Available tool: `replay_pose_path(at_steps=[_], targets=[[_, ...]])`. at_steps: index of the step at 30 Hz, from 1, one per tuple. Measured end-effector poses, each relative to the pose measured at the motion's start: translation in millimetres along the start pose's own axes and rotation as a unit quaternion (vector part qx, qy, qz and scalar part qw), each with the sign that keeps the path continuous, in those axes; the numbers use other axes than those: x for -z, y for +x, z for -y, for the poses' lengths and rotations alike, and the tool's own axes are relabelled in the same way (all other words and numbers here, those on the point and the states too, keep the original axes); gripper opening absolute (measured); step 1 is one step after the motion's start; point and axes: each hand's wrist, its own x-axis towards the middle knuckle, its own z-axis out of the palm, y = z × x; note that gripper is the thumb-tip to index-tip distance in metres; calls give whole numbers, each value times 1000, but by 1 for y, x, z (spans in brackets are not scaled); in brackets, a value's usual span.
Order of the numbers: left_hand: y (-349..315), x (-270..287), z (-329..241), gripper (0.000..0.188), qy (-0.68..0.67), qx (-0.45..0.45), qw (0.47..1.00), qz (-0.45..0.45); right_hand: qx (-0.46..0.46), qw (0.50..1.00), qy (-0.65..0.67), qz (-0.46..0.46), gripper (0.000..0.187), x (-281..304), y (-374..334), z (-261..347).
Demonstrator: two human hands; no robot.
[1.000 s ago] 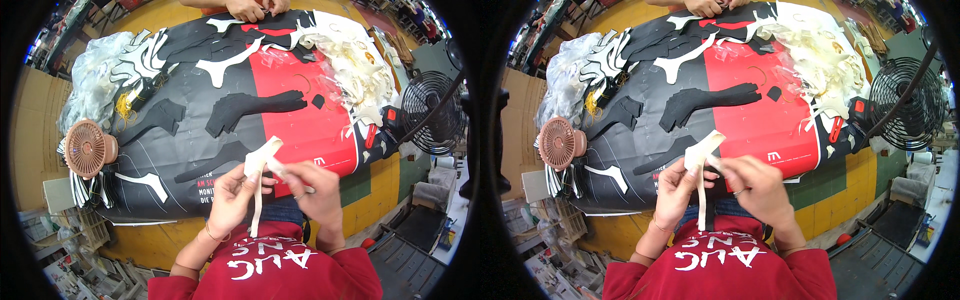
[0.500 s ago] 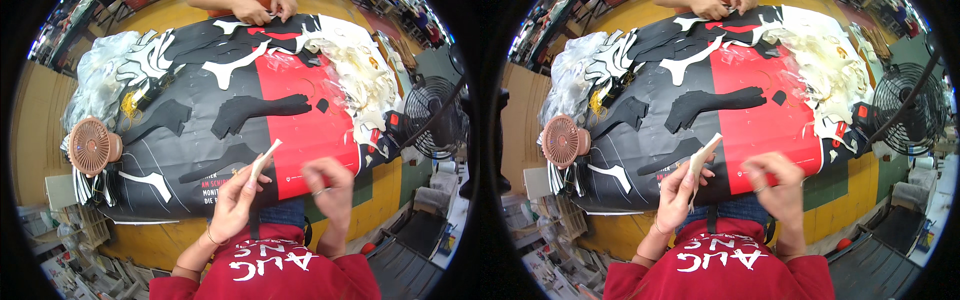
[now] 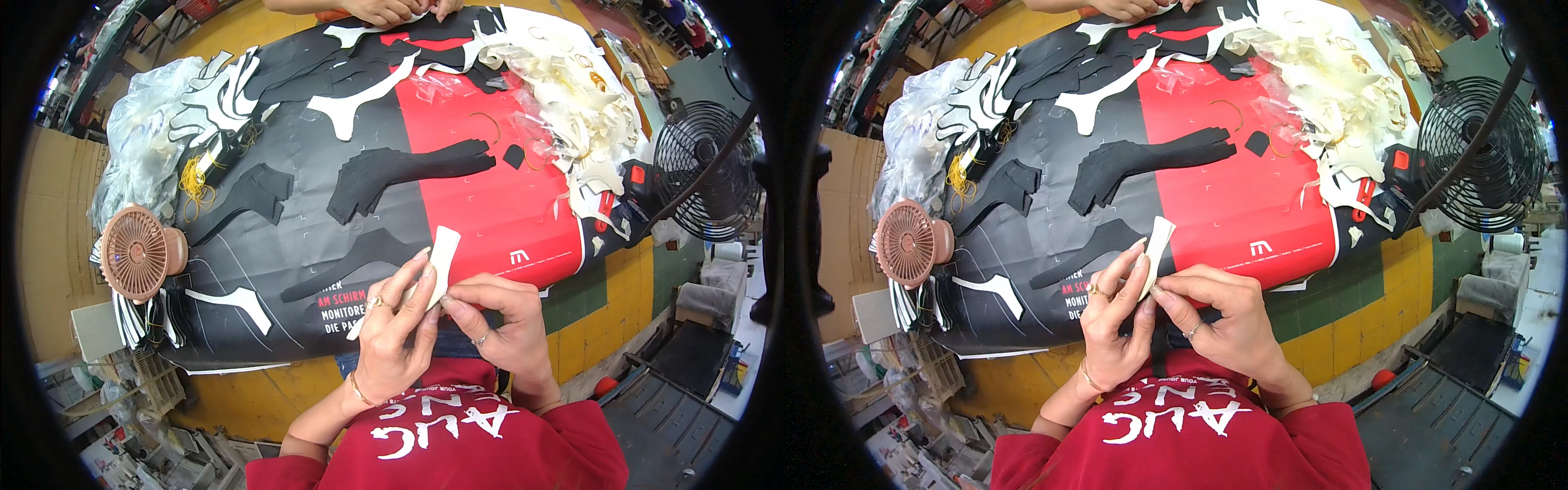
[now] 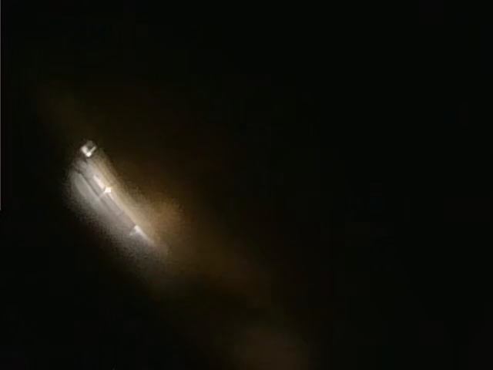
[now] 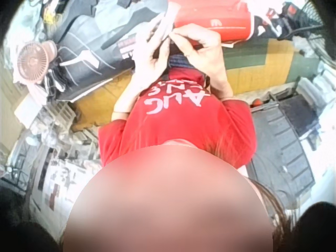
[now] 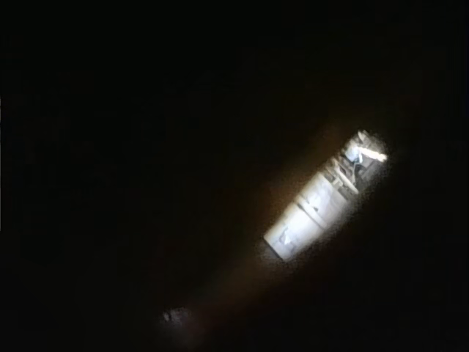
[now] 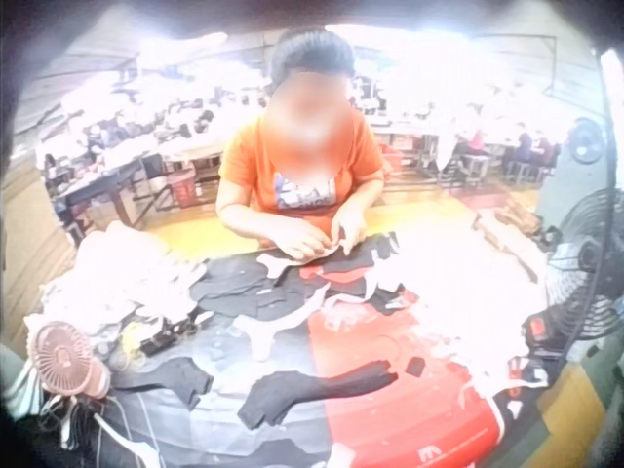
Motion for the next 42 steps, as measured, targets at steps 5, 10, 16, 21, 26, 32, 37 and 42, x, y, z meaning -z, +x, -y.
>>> replay_pose_path(at_steps=[5,10,16,21,26,32,37,42], targets=[[1,-1,3,48,37,-23,999,-7,-17,1000,21,-9,14,-2,-1,-3],[0,2,1,48,11,-3,1000,15,-18,1000,-8,-5,12,-3,0,-7],[0,8,2,52,-105,35,993,28,6,1000,8,-8,12,-5,1,-8],[0,10,4,53,-27,-2,999,25,26,999,-29,-20,13,-5,0,-4],[-1,6,2,55,17,-19,1000,11,29,999,-37,-24,14,-5,-1,-3],[-2,3,3,56,82,-51,995,-4,32,997,-59,-34,10,-7,-1,-4],[-2,2,-3,48,0,1,1000,-8,44,996,-74,-29,10,-7,2,-4],[-1,8,-5,28,-223,174,959,5,80,993,-87,2,9,-7,3,-6]])
